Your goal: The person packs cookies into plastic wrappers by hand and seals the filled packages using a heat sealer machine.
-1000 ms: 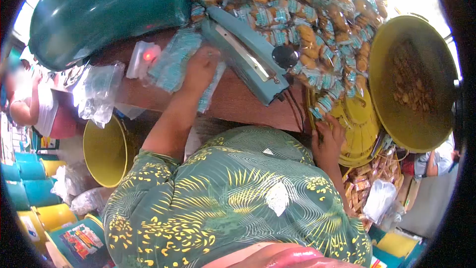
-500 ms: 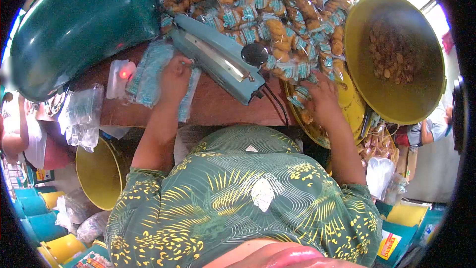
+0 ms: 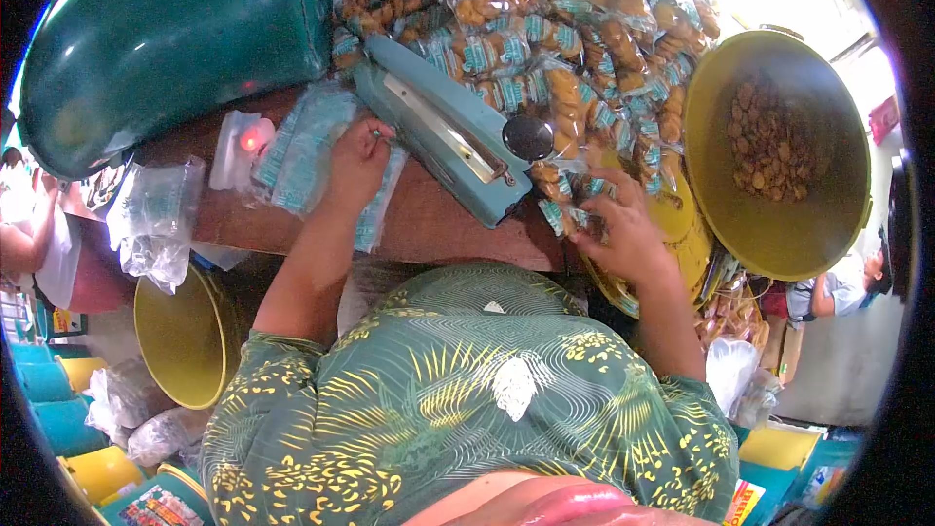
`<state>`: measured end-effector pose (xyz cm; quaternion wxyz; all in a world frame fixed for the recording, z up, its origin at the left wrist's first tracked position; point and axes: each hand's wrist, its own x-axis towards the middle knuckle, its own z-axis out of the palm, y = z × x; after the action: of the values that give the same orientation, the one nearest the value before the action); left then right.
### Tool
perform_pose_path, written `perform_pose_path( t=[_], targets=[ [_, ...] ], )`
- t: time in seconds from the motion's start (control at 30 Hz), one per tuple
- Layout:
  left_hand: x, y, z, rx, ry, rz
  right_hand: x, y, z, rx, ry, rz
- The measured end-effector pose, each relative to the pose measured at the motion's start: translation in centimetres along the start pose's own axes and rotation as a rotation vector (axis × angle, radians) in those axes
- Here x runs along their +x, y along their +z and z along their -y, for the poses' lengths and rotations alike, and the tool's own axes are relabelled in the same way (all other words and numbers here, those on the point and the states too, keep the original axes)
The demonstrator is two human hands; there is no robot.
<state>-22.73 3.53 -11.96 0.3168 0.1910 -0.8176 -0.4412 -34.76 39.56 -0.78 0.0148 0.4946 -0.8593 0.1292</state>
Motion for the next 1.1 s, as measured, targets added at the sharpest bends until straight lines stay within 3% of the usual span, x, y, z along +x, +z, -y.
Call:
perform_pose_path(
  t=[0.2,0.4,0.47,0.57,0.67,0.77,0.87,0.93,1.1],
  targets=[
    [0.0,0.3,0.8,-0.04,0.041,-0.029,2.5,2.8,1.7,-0.001,-0.019,-0.084],
    [0.3,0.2,1.4,-0.123,0.007,0.005,5.3,3.8,1.0,-0.159,0.065,0.154],
    [0.3,0.1,0.8,-0.075,0.02,0.005,6.2,3.6,0.6,-0.099,0.087,0.188],
    [0.2,0.5,1.1,-0.242,-0.042,-0.016,7.0,2.6,0.2,-0.063,0.028,0.186],
    [0.2,-0.3,0.9,-0.156,0.051,-0.11,7.1,1.5,0.3,0.008,-0.014,0.184],
    [0.1,-0.1,1.2,-0.305,0.049,-0.155,6.9,1.8,0.5,0.014,0.05,0.215],
    [0.4,0.0,0.2,0.044,-0.001,-0.097,6.9,2.1,0.5,-0.037,0.069,0.207],
    [1.0,1.0,3.3,-0.077,0.02,-0.091,7.1,2.2,0.5,-0.046,0.052,0.165],
    [0.7,0.5,2.0,-0.036,0.038,-0.128,7.0,2.9,-0.2,0.06,0.06,0.111]
  ],
)
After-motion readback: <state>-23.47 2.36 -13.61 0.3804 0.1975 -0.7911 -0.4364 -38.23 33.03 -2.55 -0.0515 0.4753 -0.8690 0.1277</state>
